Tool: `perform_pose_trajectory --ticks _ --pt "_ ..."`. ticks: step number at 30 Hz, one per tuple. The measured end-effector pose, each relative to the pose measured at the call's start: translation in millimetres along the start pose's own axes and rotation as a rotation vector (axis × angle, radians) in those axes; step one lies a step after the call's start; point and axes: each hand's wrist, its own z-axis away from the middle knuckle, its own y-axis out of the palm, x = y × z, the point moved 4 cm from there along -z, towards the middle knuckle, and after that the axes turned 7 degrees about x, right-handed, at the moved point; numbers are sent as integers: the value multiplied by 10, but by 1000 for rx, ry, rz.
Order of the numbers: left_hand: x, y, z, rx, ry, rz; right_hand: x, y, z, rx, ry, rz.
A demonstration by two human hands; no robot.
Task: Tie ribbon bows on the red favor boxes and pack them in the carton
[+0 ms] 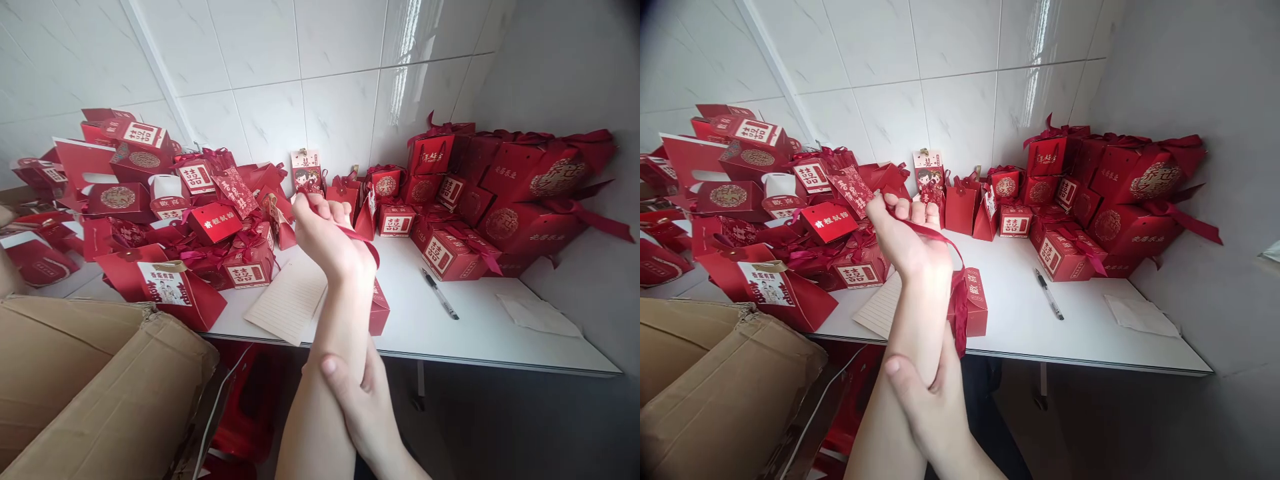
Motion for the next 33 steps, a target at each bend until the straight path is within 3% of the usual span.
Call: perform_pose_trajectory --ticks 5,10,15,17,20,22,26,29,33 --pt "86 -56 -169 -86 -213 134 -61 75 47 140 -48 18" --pt "128 -114 -190 -136 -269 154 -158 77 118 207 -64 65" --pt "154 -123 -168 -135 -247 79 -222 38 174 127 -98 162" --pt "164 -112 -166 -114 -213 46 -225 19 206 29 -148 220" --pt "164 -86 -165 -86 -153 -17 -198 -6 287 -179 -313 395" --pt "156 -64 -163 -70 -130 -60 -151 16 342 -235 -478 519" --pt "116 -11 -155 -1 -77 -133 -30 92 359 -117 -669 700" --pt "82 12 -136 28 -36 -163 41 109 334 -63 -652 805" --pt "57 18 -114 9 -21 -169 59 107 344 -89 -640 817"
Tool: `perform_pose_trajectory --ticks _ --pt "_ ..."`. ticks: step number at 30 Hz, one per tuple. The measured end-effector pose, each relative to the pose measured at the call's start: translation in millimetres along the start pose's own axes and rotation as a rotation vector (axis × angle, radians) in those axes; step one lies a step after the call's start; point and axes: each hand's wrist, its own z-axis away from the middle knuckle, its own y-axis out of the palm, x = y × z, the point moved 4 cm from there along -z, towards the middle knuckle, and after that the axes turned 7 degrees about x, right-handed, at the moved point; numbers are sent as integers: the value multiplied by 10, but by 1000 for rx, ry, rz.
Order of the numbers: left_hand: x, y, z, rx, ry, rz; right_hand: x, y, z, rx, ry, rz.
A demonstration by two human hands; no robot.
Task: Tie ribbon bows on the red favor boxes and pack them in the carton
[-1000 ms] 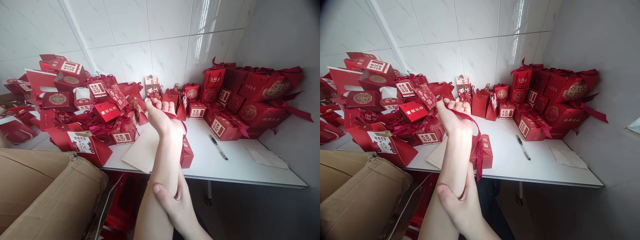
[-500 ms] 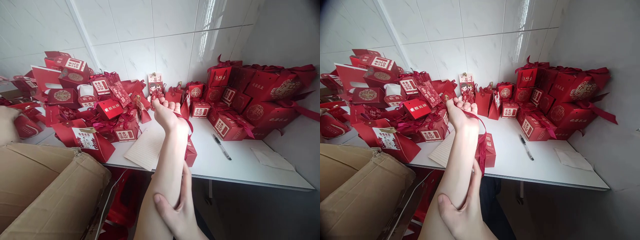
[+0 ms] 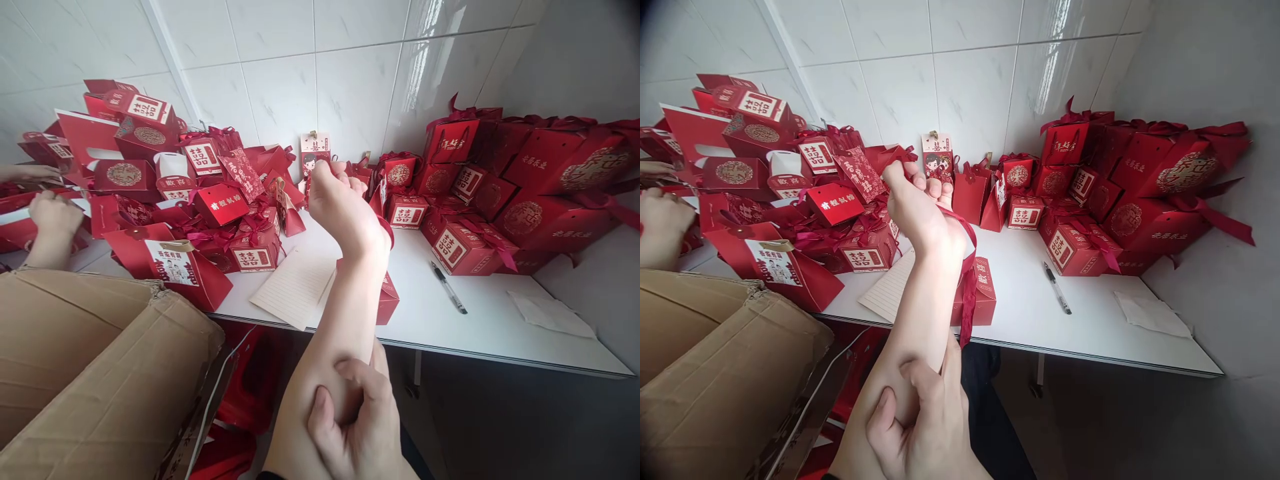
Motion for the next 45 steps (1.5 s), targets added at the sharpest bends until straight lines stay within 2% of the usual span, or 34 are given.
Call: perform_pose_trajectory --ticks 3,7,13,22,26,30,33,35,37,39,41,44,45 --pt "-8 0 2 -3 1 24 7 -1 15 -9 4 37" --pt "-15 -2 -3 0 9 40 5 -8 -3 43 41 92" --pt "-4 -14 4 -23 -2 55 4 -20 -8 7 31 67" --pt "-5 -26 -18 -35 -2 16 -20 -21 0 43 40 136" --pt "12 -34 -6 -30 -11 12 -11 3 12 40 34 93" --pt "48 -59 -64 -5 -41 33 -27 19 53 98 41 109" --pt "92 -85 -225 48 -123 57 -203 -115 -27 146 15 30" --pt "133 -125 -368 61 -210 75 -408 -332 -176 61 -10 24" --pt "190 -195 -504 41 -306 86 -625 -569 -353 -55 53 134" --pt "265 -294 -614 -10 -378 68 -676 -686 -477 -67 35 324" --pt "355 -405 -698 -63 -413 30 -527 -624 -460 15 -51 337" --pt "494 -556 -795 -115 -435 -5 -65 -269 -158 240 -160 45" --pt "531 -600 -823 -129 -441 -10 76 -139 -35 292 -126 -4"
